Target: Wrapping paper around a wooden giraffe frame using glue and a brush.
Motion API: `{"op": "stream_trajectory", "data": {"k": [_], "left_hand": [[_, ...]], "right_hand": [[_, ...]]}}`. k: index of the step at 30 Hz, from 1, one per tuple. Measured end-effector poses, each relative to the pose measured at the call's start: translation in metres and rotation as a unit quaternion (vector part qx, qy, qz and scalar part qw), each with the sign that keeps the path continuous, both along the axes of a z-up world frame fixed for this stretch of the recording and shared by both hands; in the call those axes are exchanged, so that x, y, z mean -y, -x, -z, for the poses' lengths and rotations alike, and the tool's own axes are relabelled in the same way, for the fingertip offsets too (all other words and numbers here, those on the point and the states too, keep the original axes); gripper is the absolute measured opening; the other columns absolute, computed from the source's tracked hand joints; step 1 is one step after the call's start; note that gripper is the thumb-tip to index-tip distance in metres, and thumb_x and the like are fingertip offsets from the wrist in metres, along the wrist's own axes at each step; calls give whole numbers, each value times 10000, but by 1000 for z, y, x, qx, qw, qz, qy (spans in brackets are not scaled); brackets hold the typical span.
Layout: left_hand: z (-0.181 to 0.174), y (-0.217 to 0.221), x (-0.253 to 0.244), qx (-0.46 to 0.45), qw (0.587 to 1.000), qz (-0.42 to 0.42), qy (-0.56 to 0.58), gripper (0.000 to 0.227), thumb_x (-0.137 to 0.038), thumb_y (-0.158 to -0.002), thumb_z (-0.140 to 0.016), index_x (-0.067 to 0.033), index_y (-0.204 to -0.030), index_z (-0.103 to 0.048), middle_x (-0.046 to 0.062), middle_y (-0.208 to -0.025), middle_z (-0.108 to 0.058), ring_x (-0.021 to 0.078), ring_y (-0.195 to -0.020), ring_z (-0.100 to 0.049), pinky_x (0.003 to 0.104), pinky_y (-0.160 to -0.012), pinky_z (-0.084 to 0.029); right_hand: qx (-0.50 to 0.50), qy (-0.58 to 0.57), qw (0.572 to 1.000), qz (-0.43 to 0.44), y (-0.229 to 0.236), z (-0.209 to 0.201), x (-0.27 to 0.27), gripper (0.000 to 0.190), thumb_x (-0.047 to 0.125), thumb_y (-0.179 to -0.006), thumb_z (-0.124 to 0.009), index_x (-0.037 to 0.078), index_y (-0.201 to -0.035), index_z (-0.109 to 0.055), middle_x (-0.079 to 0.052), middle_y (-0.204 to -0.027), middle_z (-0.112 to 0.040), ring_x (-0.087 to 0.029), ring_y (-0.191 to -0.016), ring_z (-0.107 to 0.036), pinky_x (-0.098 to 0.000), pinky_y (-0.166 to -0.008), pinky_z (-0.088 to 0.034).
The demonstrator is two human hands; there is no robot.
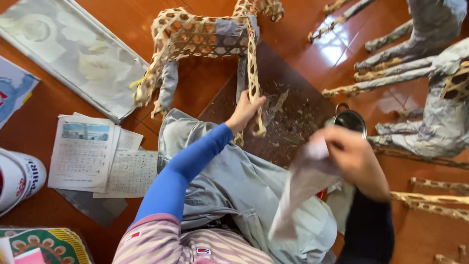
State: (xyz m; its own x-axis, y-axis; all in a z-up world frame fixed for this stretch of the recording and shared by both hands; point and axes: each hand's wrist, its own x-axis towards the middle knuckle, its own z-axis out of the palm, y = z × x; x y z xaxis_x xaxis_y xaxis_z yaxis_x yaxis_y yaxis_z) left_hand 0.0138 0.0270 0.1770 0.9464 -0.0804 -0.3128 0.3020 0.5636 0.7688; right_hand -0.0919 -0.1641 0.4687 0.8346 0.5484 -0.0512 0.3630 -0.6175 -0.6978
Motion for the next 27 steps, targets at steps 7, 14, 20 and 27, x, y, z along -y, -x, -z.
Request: {"op": "stream_trajectory", "data": {"k": [7, 14, 20, 27], "left_hand": [[152, -5, -15, 97, 987, 115, -51, 423, -290, -984, -689, 48, -1221, -598, 111, -955, -699, 129, -760, -599, 307, -597, -473], [44, -84, -134, -51, 965, 53, 253, 783, -685, -941, -338, -23, -1178, -684, 100, -1065, -753, 195, -970, -705, 360, -911, -553], [73, -110, -133, 170, 984, 17, -45, 539, -403, -1077, -579, 5, -1428, -574, 88, -1422, -599, 118, -1323, -531, 275, -1140, -375], [95, -122, -128, 9, 990, -140, -20, 312, -1, -951, -715, 17, -1259, -670, 56, -1043, -749, 81, -921, -676, 213, -859, -532]], "right_hand": [[70, 5, 996, 60, -166, 158, -72, 206, 197, -1005, -627, -4, -1008, -673, -212, -860, -659, -218, -759, -657, -353, -707, -502], [75, 45, 977, 193, -314, 276, -97, 457, 396, -991, -702, 0, -781, -612, -209, -647, -591, -339, -580, -624, -443, -552, -438], [124, -4, 964, 235, -395, 346, -82, 548, 413, -1013, -736, -7, -726, -534, -186, -619, -519, -272, -536, -438, -416, -527, -405], [94, -86, 966, 225, -423, 368, -91, 562, 409, -1060, -706, -6, -727, -524, -116, -617, -504, -159, -595, -425, -367, -552, -401]]}}
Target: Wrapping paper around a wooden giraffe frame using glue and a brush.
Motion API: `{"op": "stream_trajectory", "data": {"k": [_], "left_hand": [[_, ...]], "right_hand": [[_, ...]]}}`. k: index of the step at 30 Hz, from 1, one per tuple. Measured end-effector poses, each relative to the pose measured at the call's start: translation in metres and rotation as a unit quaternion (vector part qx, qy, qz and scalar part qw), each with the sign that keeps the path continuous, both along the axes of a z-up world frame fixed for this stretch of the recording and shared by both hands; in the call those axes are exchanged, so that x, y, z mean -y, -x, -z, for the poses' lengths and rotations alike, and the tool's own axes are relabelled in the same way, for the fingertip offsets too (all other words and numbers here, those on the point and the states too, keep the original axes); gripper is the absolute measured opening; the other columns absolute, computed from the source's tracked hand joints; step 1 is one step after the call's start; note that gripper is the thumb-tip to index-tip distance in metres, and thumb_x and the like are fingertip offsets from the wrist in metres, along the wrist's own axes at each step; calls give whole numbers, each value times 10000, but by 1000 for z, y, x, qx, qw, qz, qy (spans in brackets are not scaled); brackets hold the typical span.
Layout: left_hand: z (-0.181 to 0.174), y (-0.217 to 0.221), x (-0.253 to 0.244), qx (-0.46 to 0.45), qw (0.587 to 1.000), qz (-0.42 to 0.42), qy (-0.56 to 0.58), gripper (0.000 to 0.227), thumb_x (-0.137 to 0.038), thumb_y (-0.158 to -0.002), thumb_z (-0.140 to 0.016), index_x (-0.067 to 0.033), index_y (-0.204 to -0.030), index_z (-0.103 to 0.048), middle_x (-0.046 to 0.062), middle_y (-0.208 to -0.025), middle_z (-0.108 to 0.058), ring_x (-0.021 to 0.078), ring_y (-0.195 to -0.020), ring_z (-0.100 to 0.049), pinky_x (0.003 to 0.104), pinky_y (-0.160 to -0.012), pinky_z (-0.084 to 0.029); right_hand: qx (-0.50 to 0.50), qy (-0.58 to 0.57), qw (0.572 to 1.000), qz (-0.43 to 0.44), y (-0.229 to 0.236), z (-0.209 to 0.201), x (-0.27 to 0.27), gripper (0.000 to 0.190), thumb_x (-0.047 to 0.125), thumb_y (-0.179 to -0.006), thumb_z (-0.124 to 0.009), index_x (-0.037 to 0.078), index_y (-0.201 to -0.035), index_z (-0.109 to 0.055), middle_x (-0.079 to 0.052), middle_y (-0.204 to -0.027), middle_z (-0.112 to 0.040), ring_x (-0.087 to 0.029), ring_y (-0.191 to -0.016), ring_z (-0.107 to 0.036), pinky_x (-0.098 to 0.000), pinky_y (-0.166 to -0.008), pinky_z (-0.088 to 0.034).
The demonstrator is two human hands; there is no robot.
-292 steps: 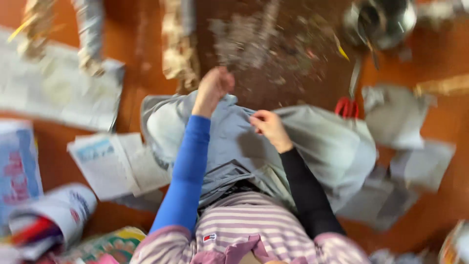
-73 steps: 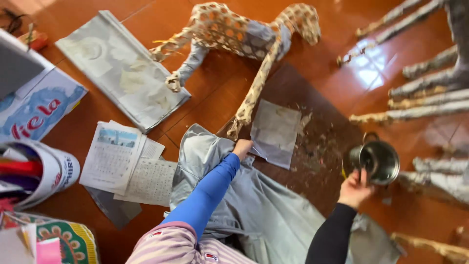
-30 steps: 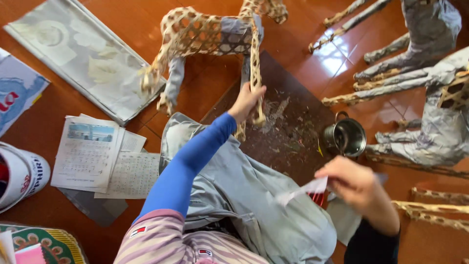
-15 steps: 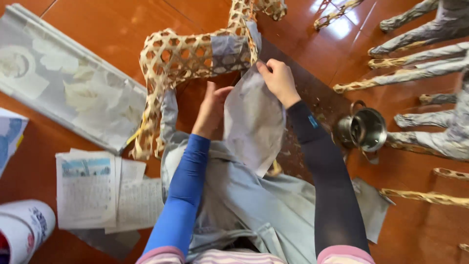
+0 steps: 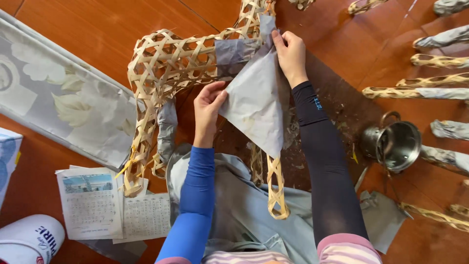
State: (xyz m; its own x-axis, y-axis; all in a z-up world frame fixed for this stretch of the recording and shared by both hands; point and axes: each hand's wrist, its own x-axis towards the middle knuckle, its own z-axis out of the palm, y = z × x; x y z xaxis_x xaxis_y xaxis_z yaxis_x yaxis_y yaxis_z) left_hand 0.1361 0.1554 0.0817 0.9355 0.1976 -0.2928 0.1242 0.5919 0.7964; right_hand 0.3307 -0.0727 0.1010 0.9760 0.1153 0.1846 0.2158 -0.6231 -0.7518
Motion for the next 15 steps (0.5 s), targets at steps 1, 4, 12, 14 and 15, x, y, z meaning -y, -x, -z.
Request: {"op": "stream_trajectory", "data": {"k": [1, 4, 12, 14, 15], "left_hand": [[2, -1, 0, 3, 1000, -25, 1, 279, 8, -956, -712, 16, -1233, -674, 35, -1030, -746, 71, -912, -676, 204, -858, -531], [5, 1, 0, -11, 999, -50, 5, 247, -4, -963, -714, 16, -1208, -691, 39, -1017, -741, 76, -906, -670, 209, -854, -532], [-13, 11, 1, 51, 994, -41, -91, 148, 1, -987, -710, -3, -1135, -721, 3, -1028, -719, 53, -927, -638, 197, -853, -508], [-18, 14, 2, 55, 991, -43, -116, 140, 1, -993, -710, -6, -1132, -725, -3, -1016, -712, 50, -923, -628, 195, -846, -499], [-20, 13, 2, 60, 988, -40, -134, 139, 0, -995, -704, -5, -1132, -724, -4, -1024, -710, 51, -934, -624, 194, -854, -498]], "right_hand": [[-6, 11, 1000, 5, 0, -5, -5, 548, 412, -1047, -710, 0, -724, -546, -110, -607, -530, -162, -564, -451, -360, -540, -407], [-2, 21, 1000, 11, 1, -11, -15, 537, 407, -1008, -739, -5, -714, -558, -107, -603, -575, -162, -533, -510, -348, -526, -426], [48, -30, 998, -9, -2, -15, -12, 381, 270, -1062, -716, -11, -825, -614, -79, -702, -594, -150, -623, -518, -330, -585, -430], [76, -57, 995, -43, -3, -10, -7, 356, 237, -1100, -706, -18, -865, -625, -84, -771, -580, -157, -692, -510, -323, -627, -436], [20, -83, 996, -40, -6, -8, -7, 323, 233, -1110, -664, -5, -896, -621, -56, -774, -576, -136, -708, -490, -310, -639, -429]]}}
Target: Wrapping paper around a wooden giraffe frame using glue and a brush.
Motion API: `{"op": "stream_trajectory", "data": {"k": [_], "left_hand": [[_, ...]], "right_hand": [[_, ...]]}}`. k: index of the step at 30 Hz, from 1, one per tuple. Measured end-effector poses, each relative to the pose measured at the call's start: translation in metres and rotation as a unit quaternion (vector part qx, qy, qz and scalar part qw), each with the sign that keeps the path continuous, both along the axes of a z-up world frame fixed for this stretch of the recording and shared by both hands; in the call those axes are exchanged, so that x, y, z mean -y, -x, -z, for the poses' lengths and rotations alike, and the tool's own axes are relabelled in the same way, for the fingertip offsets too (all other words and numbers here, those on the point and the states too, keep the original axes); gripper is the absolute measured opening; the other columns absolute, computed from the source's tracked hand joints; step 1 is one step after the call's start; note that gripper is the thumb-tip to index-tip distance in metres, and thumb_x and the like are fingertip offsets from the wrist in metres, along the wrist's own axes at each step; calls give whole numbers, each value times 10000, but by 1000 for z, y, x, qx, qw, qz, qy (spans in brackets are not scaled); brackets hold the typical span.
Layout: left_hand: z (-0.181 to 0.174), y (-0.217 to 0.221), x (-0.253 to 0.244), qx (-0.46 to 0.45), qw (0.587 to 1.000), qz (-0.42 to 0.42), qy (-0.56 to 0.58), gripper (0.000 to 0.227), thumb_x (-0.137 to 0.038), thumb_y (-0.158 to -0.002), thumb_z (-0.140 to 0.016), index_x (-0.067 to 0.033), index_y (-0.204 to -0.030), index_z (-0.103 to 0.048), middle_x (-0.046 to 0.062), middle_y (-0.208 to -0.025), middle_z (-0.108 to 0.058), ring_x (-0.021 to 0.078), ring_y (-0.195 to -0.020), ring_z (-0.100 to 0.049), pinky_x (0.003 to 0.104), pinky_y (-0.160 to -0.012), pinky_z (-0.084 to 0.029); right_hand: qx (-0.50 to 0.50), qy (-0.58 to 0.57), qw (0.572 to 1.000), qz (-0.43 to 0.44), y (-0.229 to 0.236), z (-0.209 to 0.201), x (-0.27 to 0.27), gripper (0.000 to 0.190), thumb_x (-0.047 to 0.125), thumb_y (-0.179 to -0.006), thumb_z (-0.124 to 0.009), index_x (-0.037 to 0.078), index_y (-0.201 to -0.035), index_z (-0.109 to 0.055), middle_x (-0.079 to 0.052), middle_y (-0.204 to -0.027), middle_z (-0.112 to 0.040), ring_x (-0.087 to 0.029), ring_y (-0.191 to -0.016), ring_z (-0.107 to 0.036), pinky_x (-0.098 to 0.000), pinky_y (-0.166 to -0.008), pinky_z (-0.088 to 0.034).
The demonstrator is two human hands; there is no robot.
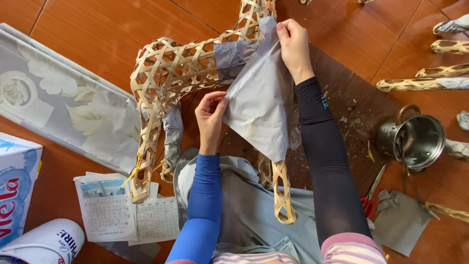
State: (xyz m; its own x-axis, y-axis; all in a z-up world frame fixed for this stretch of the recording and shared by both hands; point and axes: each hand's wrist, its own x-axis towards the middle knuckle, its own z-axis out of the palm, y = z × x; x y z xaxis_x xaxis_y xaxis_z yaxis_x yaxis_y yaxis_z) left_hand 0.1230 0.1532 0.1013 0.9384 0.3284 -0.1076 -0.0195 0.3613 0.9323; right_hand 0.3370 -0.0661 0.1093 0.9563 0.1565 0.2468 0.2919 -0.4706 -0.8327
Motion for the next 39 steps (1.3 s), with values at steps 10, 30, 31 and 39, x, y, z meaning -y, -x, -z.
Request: {"op": "stream_trajectory", "data": {"k": [10, 30, 31, 39], "left_hand": [[0, -5, -1, -39, 998, 2, -51, 124, -10, -1001, -659, 5, -1109, -718, -8, -997, -709, 43, -909, -620, 184, -812, -491], [57, -3, 7, -135, 977, 84, -143, 96, -19, -950, -666, 10, -1032, -708, -2, -837, -676, 45, -734, -563, 201, -649, -448], [61, -4, 7, -159, 971, 103, -148, 98, -15, -949, -671, 4, -1037, -709, 30, -848, -676, 76, -734, -557, 228, -651, -448], [-56, -46, 44, 92, 887, 3, -452, 283, -23, -978, -650, -68, -1257, -651, 143, -1127, -679, 344, -1062, -630, 428, -925, -526]], "right_hand": [[9, 107, 993, 42, -8, 20, -16, 290, 206, -1086, -663, 10, -904, -550, -100, -750, -616, -203, -681, -589, -375, -629, -488], [-238, -126, 958, -93, 76, -8, -22, 825, 90, -1019, -731, 27, -1647, -199, -262, -1651, -381, -335, -1468, -443, -393, -1186, -394], [-290, -226, 929, -46, 79, -12, -29, 844, 64, -924, -719, 40, -1618, -240, -223, -1622, -410, -308, -1403, -500, -356, -1148, -448], [-127, -149, 981, 8, 81, 33, -32, 908, -36, -932, -731, 19, -1629, -152, -218, -1613, -387, -287, -1453, -457, -370, -1194, -411]]}}
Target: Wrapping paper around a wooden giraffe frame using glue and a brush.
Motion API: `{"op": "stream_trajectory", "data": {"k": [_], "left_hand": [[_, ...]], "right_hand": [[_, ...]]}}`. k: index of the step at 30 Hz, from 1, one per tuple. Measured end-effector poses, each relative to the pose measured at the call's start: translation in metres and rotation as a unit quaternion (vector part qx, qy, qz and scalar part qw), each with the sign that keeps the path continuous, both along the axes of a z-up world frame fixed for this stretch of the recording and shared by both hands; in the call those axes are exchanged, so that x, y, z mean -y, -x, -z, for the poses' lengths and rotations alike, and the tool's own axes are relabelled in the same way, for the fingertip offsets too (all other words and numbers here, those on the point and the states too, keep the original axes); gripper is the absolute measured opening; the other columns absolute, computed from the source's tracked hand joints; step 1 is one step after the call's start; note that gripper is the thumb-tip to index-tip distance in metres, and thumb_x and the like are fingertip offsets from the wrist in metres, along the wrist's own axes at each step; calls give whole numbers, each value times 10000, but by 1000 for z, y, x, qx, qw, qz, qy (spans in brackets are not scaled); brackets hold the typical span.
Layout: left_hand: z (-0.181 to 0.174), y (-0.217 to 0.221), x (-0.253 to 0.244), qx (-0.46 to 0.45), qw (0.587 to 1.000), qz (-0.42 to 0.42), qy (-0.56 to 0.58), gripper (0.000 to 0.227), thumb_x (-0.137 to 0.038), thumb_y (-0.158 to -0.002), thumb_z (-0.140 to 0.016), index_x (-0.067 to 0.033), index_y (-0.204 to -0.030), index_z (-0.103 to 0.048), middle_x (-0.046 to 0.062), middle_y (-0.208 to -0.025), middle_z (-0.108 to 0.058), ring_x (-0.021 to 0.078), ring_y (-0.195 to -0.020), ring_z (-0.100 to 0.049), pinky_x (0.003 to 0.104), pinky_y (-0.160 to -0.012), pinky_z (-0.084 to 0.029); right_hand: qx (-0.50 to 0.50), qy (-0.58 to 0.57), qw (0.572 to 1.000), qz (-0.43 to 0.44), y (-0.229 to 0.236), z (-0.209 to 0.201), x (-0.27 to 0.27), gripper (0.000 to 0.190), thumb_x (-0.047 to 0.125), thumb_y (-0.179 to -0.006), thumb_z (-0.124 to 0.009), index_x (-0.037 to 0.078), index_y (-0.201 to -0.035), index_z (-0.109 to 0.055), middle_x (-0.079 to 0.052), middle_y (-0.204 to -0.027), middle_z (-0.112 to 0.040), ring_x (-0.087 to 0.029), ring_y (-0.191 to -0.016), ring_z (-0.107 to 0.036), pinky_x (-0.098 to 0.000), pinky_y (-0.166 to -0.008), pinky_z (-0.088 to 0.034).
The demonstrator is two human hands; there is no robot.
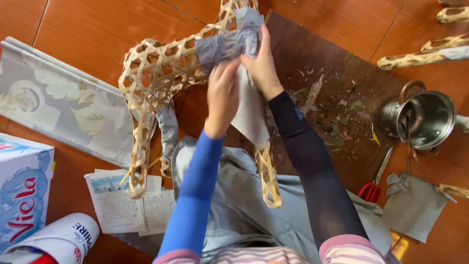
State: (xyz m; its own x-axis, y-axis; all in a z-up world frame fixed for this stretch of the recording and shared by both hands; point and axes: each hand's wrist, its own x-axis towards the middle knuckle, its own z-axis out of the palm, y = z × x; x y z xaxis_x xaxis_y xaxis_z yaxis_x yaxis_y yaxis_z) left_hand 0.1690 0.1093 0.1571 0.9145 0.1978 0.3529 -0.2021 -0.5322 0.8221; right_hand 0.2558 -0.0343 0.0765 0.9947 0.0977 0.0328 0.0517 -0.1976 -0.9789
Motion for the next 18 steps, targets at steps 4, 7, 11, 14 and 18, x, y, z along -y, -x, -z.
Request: {"op": "stream_trajectory", "data": {"k": [4, 7, 11, 14, 18], "left_hand": [[14, -75, 34, -151, 966, 72, -198, 545, -368, -1003, -657, -61, -1428, -507, 270, -1043, -669, 466, -913, -654, 532, -792, -538], [61, -104, 39, -192, 946, 105, -238, 693, -485, -964, -706, 17, -1377, -465, 333, -1042, -657, 463, -905, -684, 506, -762, -577], [58, -101, 44, -265, 924, 138, -240, 857, -457, -981, -717, 94, -1491, -305, 311, -956, -716, 467, -913, -697, 526, -803, -562], [70, -94, 42, -253, 937, 150, -191, 1029, -320, -912, -757, 121, -1557, -88, 328, -922, -709, 482, -852, -698, 523, -764, -568], [94, -86, 36, -157, 976, 150, 23, 940, -131, -924, -808, -12, -1623, -192, 305, -1354, -604, 389, -1255, -617, 408, -1042, -497]], "right_hand": [[-23, -34, 999, 27, 4, 9, 6, 862, 95, -1056, -715, 48, -1694, -137, -202, -1628, -486, -261, -1440, -540, -341, -1210, -459], [-69, -91, 993, -11, 23, -12, 10, 1041, 102, -894, -780, 55, -1607, -23, -195, -1538, -429, -249, -1360, -490, -343, -1108, -450], [22, -109, 992, -62, 77, -15, 35, 987, 49, -967, -810, 14, -1626, -76, -212, -1631, -333, -250, -1484, -339, -386, -1204, -339], [-130, -233, 960, -79, 126, -27, 67, 772, 100, -1071, -627, 13, -1644, -118, -150, -1577, -466, -196, -1403, -489, -356, -1159, -416], [-360, -296, 882, -64, 191, 14, 103, 760, 464, -1093, -496, -149, -1539, -441, -268, -1257, -702, -334, -1077, -689, -455, -949, -574]]}}
